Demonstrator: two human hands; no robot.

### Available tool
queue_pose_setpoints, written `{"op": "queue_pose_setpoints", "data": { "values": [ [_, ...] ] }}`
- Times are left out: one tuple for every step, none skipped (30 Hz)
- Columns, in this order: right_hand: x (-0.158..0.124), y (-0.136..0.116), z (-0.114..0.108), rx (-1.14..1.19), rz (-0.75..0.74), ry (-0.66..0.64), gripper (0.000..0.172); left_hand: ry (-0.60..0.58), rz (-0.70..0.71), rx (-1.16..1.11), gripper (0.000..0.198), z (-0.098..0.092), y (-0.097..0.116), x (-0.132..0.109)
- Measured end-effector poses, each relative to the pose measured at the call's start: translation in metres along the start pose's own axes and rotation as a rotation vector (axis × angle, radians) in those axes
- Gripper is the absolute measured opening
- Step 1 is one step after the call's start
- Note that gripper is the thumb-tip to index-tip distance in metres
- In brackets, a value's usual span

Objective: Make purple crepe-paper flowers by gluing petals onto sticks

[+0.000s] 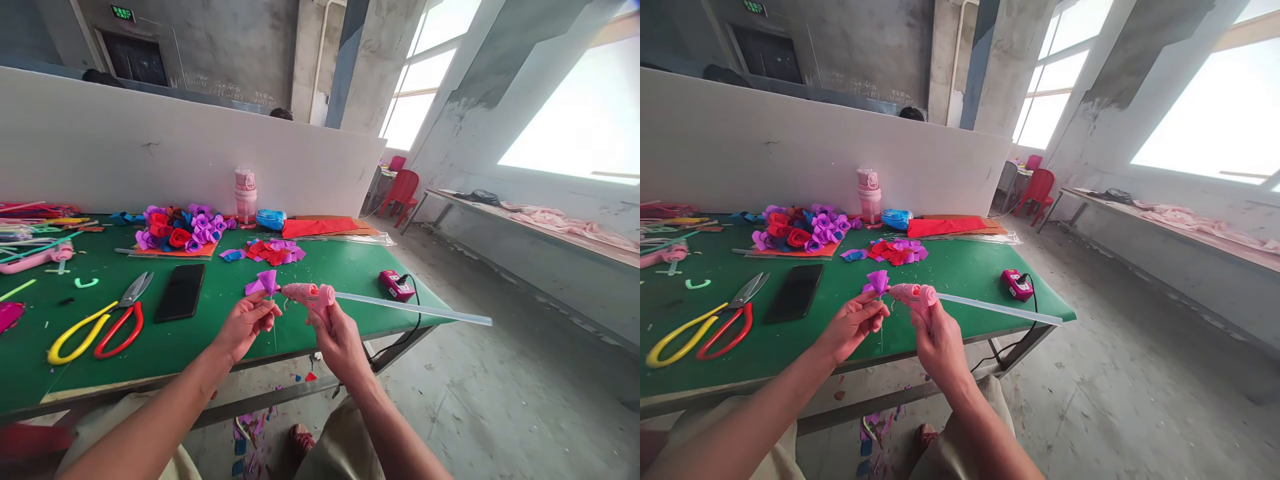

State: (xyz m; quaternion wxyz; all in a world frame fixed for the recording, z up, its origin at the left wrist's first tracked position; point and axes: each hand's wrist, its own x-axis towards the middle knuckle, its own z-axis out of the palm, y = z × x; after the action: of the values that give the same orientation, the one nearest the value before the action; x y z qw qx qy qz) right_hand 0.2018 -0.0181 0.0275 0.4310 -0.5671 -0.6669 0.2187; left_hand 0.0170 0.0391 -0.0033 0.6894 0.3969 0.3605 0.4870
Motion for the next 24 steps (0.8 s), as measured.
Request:
{"op": "queue_pose_setpoints", "data": {
  "values": [
    [0.0,0.002,0.0,0.018,0.019,0.009,0.025,0.002,0.003,-0.003,0.035,0.0,0.0,0.0],
    [0.0,0.003,-0.001,0.038,0.041,0.015,0.026,0.003,0.006,-0.006,0.034,-0.001,0.0,0.001],
    [0.0,0.006,0.0,0.055,0.062,0.016,0.027,0.003,0.008,-0.009,0.033,-0.001,-0.001,0.001],
    [0.0,0.008,0.0,0.067,0.081,0.013,0.028,0.005,0.01,-0.011,0.032,-0.001,-0.001,0.001],
    [0.0,0.01,0.001,0.072,0.094,0.003,0.028,0.008,0.008,-0.011,0.031,-0.001,-0.001,0.001],
    [0.0,0.011,0.002,0.071,0.101,-0.012,0.027,0.011,0.005,-0.011,0.031,-0.001,-0.001,0.001],
    [0.0,0.012,0.004,0.068,0.101,-0.027,0.027,0.012,0.003,-0.011,0.031,0.0,-0.001,0.001],
    [0.001,0.012,0.005,0.067,0.098,-0.038,0.026,0.012,0.001,-0.009,0.032,0.0,-0.001,0.001],
    [0.001,0.012,0.006,0.067,0.093,-0.044,0.026,0.009,0.0,-0.007,0.033,0.001,-0.001,0.0],
    [0.001,0.011,0.007,0.069,0.089,-0.045,0.026,0.004,0.001,-0.005,0.035,0.002,-0.001,0.0],
    [0.001,0.009,0.008,0.074,0.087,-0.042,0.026,-0.001,0.001,-0.001,0.036,0.002,-0.001,0.0],
    [0.001,0.007,0.009,0.08,0.087,-0.036,0.026,-0.004,0.001,0.004,0.038,0.002,-0.001,0.0],
    [0.001,0.006,0.009,0.087,0.088,-0.033,0.027,-0.004,0.0,0.01,0.04,0.002,-0.001,0.0],
    [0.0,0.004,0.009,0.094,0.09,-0.031,0.028,-0.002,-0.001,0.017,0.041,0.002,-0.002,0.0],
    [0.0,0.003,0.008,0.098,0.09,-0.031,0.028,0.001,-0.003,0.024,0.041,0.002,-0.002,0.0],
    [0.0,0.002,0.008,0.097,0.088,-0.029,0.028,0.006,-0.004,0.031,0.041,0.001,-0.003,0.0],
    [0.0,0.002,0.007,0.092,0.085,-0.028,0.028,0.01,-0.005,0.037,0.041,0.001,-0.003,0.0],
    [-0.001,0.002,0.007,0.085,0.081,-0.026,0.028,0.012,-0.004,0.042,0.04,0.001,-0.004,0.001],
    [-0.001,0.002,0.006,0.079,0.077,-0.024,0.028,0.011,-0.004,0.046,0.039,0.0,-0.004,0.001],
    [-0.001,0.002,0.006,0.073,0.071,-0.022,0.027,0.008,-0.003,0.049,0.038,0.0,-0.004,0.001],
    [-0.001,0.002,0.005,0.066,0.066,-0.021,0.027,0.006,-0.003,0.051,0.037,0.0,-0.005,0.001],
    [-0.001,0.001,0.005,0.062,0.06,-0.019,0.026,0.003,-0.003,0.051,0.036,0.0,-0.005,0.001],
    [-0.001,0.001,0.005,0.058,0.053,-0.017,0.026,0.0,-0.003,0.049,0.036,0.0,-0.005,0.001],
    [-0.001,0.001,0.005,0.055,0.048,-0.014,0.025,-0.001,-0.004,0.046,0.036,0.0,-0.005,0.001]
  ]
}}
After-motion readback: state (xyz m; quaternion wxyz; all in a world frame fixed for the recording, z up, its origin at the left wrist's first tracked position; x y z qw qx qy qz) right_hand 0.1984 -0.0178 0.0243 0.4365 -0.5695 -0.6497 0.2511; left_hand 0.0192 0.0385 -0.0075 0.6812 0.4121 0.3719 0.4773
